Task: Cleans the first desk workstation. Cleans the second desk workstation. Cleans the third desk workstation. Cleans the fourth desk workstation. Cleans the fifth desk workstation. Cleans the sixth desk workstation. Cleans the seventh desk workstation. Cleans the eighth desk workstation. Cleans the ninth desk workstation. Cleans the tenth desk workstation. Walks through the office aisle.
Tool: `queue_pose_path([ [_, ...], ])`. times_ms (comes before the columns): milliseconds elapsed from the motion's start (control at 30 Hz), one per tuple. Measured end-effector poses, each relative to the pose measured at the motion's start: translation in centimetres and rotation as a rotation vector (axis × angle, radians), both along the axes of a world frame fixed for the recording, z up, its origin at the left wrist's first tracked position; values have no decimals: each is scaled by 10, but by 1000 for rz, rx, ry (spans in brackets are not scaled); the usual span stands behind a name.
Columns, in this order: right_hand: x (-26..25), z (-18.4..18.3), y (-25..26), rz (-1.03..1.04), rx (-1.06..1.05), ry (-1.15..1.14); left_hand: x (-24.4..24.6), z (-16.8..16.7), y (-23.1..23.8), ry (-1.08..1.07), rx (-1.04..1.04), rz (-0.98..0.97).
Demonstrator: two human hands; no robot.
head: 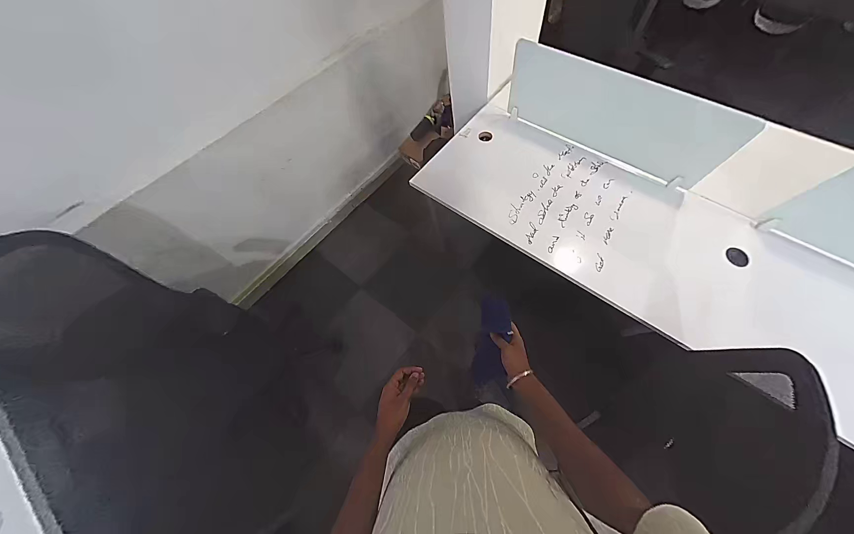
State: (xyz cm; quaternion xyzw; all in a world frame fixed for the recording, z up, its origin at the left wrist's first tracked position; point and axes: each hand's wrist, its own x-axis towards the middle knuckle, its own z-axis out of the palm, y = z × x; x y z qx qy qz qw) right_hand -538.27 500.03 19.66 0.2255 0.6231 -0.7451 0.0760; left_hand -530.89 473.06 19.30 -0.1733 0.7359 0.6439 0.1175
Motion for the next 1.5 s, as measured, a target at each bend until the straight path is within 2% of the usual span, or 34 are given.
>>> queue_pose_path([
  [200,-93,-4,10,-205,-27,12,-121,-1,0,-64,-31,-192],
  [433,-170,-40,22,-494,-23,-73,-283,-3,5,-99,-64,-455],
  [567,-211,-36,36,-602,34,-93,-373,-2,9,-50,-93,-538],
  [667,-224,-26,45,-659,69,-88,-417,-6,19,-33,-68,-609],
  [800,-236,-18,54,-764,95,-72,-452,-9,36,-35,-31,-673],
  [933,-240,-14,64,-834,143,-94,-463,-14,48,-49,19,-749],
  [1167,-267,5,100,-791,243,-62,-468,-25,61,-7,111,-678],
  [1267,-269,26,139,-733,373,-90,-460,-31,71,-57,114,-675],
  [1367,-265,33,205,-625,674,-139,-453,-35,79,-112,105,-694],
  [1500,-262,-5,313,-516,987,-324,-443,-29,82,-154,49,-617],
])
